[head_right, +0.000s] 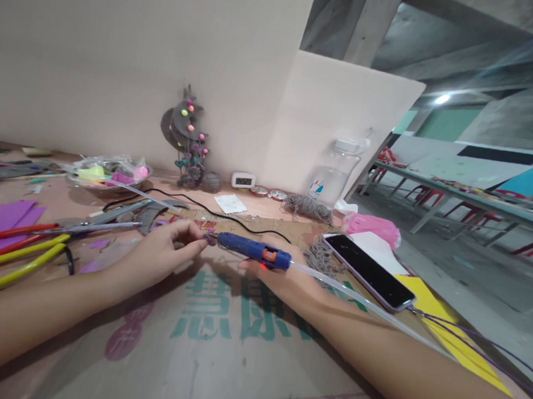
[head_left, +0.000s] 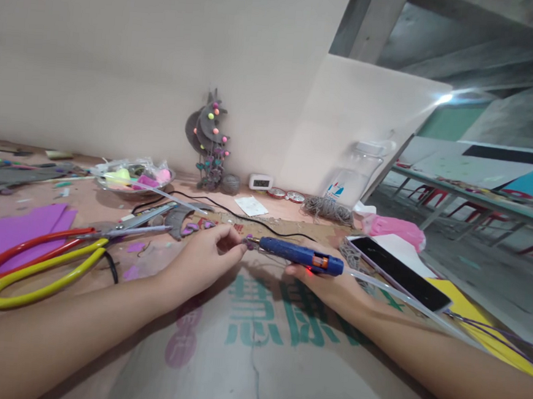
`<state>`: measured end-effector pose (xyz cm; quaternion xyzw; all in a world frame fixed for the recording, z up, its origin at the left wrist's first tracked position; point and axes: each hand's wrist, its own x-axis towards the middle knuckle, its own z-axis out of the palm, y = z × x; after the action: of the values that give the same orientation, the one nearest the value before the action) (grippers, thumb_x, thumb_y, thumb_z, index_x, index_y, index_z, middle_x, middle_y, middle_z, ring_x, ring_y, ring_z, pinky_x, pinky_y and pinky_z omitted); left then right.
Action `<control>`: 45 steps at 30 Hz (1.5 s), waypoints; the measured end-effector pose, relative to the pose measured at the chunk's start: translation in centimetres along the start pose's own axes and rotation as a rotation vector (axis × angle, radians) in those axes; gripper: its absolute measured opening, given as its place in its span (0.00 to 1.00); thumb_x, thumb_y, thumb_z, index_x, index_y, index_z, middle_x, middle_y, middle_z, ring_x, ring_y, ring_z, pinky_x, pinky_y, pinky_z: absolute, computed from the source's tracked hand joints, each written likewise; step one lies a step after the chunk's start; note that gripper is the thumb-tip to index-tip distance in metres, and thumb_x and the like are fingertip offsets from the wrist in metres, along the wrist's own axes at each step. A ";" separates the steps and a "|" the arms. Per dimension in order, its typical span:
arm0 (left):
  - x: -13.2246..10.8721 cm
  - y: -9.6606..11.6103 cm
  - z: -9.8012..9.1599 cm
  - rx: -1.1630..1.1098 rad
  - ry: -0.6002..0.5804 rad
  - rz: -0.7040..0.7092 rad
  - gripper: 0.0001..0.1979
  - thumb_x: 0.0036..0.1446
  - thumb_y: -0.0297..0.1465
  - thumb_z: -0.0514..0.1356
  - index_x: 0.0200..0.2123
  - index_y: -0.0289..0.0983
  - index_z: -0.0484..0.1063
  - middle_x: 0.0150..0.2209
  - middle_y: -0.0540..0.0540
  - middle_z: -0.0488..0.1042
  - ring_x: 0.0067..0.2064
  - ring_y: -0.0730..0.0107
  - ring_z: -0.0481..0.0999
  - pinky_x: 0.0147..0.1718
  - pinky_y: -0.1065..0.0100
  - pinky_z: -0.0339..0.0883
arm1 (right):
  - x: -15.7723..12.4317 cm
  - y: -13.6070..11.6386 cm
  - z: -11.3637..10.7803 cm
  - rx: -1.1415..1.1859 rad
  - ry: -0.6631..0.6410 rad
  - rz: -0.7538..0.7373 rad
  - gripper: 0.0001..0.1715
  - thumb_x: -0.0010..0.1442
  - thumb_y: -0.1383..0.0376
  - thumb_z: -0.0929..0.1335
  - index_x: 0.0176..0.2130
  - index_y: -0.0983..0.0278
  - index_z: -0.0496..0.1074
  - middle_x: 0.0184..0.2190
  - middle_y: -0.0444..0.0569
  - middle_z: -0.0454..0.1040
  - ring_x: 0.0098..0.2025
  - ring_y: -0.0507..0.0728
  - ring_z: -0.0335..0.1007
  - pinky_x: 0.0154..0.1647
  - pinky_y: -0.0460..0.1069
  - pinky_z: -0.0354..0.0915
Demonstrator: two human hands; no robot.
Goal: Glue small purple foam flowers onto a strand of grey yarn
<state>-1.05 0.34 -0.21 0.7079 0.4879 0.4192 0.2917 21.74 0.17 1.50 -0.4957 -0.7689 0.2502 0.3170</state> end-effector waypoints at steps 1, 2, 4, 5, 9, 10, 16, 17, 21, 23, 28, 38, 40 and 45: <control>0.0 0.0 0.0 0.004 0.001 0.003 0.06 0.53 0.34 0.55 0.27 0.37 0.66 0.27 0.52 0.71 0.31 0.69 0.71 0.31 0.70 0.62 | 0.0 0.0 0.0 0.001 -0.004 0.003 0.10 0.52 0.57 0.68 0.27 0.60 0.67 0.26 0.45 0.71 0.30 0.56 0.67 0.28 0.49 0.64; 0.0 0.0 0.0 0.006 0.004 0.004 0.06 0.53 0.34 0.55 0.27 0.38 0.66 0.27 0.52 0.72 0.30 0.69 0.71 0.31 0.70 0.62 | 0.0 -0.1 0.0 0.001 -0.013 0.004 0.11 0.53 0.56 0.68 0.27 0.60 0.66 0.26 0.46 0.71 0.30 0.56 0.67 0.28 0.49 0.64; 0.0 -0.1 0.0 0.010 0.007 0.006 0.07 0.53 0.34 0.55 0.27 0.38 0.67 0.27 0.52 0.72 0.30 0.69 0.71 0.31 0.70 0.62 | 0.0 -0.1 -0.1 -0.003 -0.023 -0.007 0.11 0.53 0.56 0.68 0.28 0.60 0.66 0.27 0.46 0.71 0.30 0.56 0.66 0.28 0.49 0.63; 0.0 -0.1 0.0 0.012 0.009 0.005 0.07 0.53 0.34 0.56 0.27 0.38 0.67 0.27 0.52 0.72 0.30 0.68 0.71 0.31 0.70 0.62 | 0.0 0.0 -0.1 -0.009 -0.022 -0.013 0.12 0.53 0.55 0.68 0.27 0.60 0.66 0.26 0.46 0.70 0.29 0.56 0.66 0.27 0.49 0.63; 0.0 -0.2 0.0 0.004 0.005 0.012 0.07 0.53 0.34 0.56 0.27 0.38 0.67 0.27 0.51 0.71 0.30 0.68 0.71 0.31 0.69 0.62 | 0.0 0.1 -0.1 -0.024 -0.002 -0.024 0.13 0.52 0.56 0.69 0.25 0.60 0.65 0.23 0.44 0.68 0.27 0.55 0.64 0.25 0.48 0.61; 0.0 -0.2 0.0 0.001 0.004 0.017 0.07 0.53 0.34 0.55 0.27 0.38 0.66 0.27 0.51 0.71 0.31 0.68 0.71 0.31 0.69 0.62 | 0.0 0.1 0.0 -0.021 0.002 -0.021 0.13 0.52 0.56 0.69 0.25 0.60 0.65 0.23 0.44 0.68 0.27 0.54 0.64 0.25 0.48 0.61; -0.1 0.0 -0.1 -0.008 -0.005 0.031 0.06 0.54 0.33 0.55 0.28 0.37 0.66 0.27 0.51 0.71 0.31 0.68 0.70 0.31 0.70 0.61 | -0.1 0.2 0.0 -0.016 -0.005 -0.017 0.11 0.53 0.56 0.68 0.26 0.60 0.66 0.24 0.43 0.69 0.28 0.54 0.65 0.26 0.48 0.62; -0.1 0.1 -0.1 -0.008 -0.007 0.034 0.06 0.54 0.33 0.55 0.27 0.37 0.66 0.27 0.51 0.71 0.31 0.68 0.70 0.31 0.70 0.61 | -0.1 0.2 0.0 -0.015 -0.005 -0.015 0.11 0.52 0.57 0.68 0.26 0.60 0.66 0.24 0.43 0.69 0.28 0.54 0.65 0.26 0.48 0.62; -0.1 0.2 -0.1 -0.010 -0.019 0.033 0.06 0.54 0.32 0.55 0.27 0.37 0.65 0.27 0.51 0.70 0.31 0.69 0.70 0.31 0.70 0.61 | -0.1 0.3 0.0 -0.017 0.011 -0.012 0.10 0.52 0.58 0.68 0.25 0.60 0.66 0.24 0.43 0.70 0.27 0.55 0.66 0.27 0.48 0.63; -0.1 0.2 -0.1 -0.011 -0.016 0.032 0.06 0.54 0.32 0.55 0.27 0.37 0.65 0.27 0.52 0.70 0.31 0.69 0.70 0.31 0.70 0.61 | -0.1 0.5 0.1 -0.008 0.011 -0.010 0.09 0.51 0.58 0.68 0.26 0.60 0.67 0.24 0.44 0.71 0.28 0.55 0.66 0.27 0.48 0.63; -0.1 0.1 -0.1 -0.004 -0.020 0.029 0.06 0.54 0.33 0.55 0.27 0.38 0.66 0.27 0.52 0.70 0.31 0.69 0.70 0.31 0.70 0.61 | -0.1 0.5 0.1 0.008 0.007 -0.004 0.10 0.52 0.58 0.68 0.27 0.61 0.68 0.26 0.45 0.72 0.29 0.55 0.66 0.29 0.47 0.63; -0.1 0.3 -0.1 -0.044 -0.019 0.017 0.06 0.53 0.32 0.55 0.27 0.37 0.66 0.27 0.51 0.71 0.31 0.69 0.70 0.31 0.70 0.61 | -0.1 0.2 0.1 0.009 0.008 0.002 0.09 0.52 0.59 0.68 0.26 0.60 0.66 0.24 0.44 0.71 0.28 0.55 0.67 0.27 0.48 0.63; -0.1 0.3 -0.1 -0.041 -0.018 0.015 0.05 0.53 0.32 0.55 0.27 0.37 0.66 0.28 0.51 0.71 0.31 0.69 0.70 0.31 0.70 0.61 | -0.1 0.4 0.1 0.012 0.019 0.000 0.09 0.52 0.58 0.68 0.26 0.60 0.67 0.24 0.45 0.71 0.28 0.55 0.67 0.27 0.48 0.63; 0.0 0.1 0.0 -0.036 -0.026 0.014 0.06 0.54 0.33 0.55 0.28 0.37 0.65 0.28 0.52 0.70 0.31 0.70 0.69 0.31 0.70 0.61 | 0.1 0.9 0.3 -0.002 0.039 -0.019 0.09 0.53 0.57 0.68 0.29 0.60 0.70 0.26 0.45 0.73 0.29 0.55 0.68 0.29 0.48 0.64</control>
<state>-1.02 0.28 -0.16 0.7112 0.4715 0.4208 0.3079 22.09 0.58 0.69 -0.4935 -0.7673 0.2368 0.3339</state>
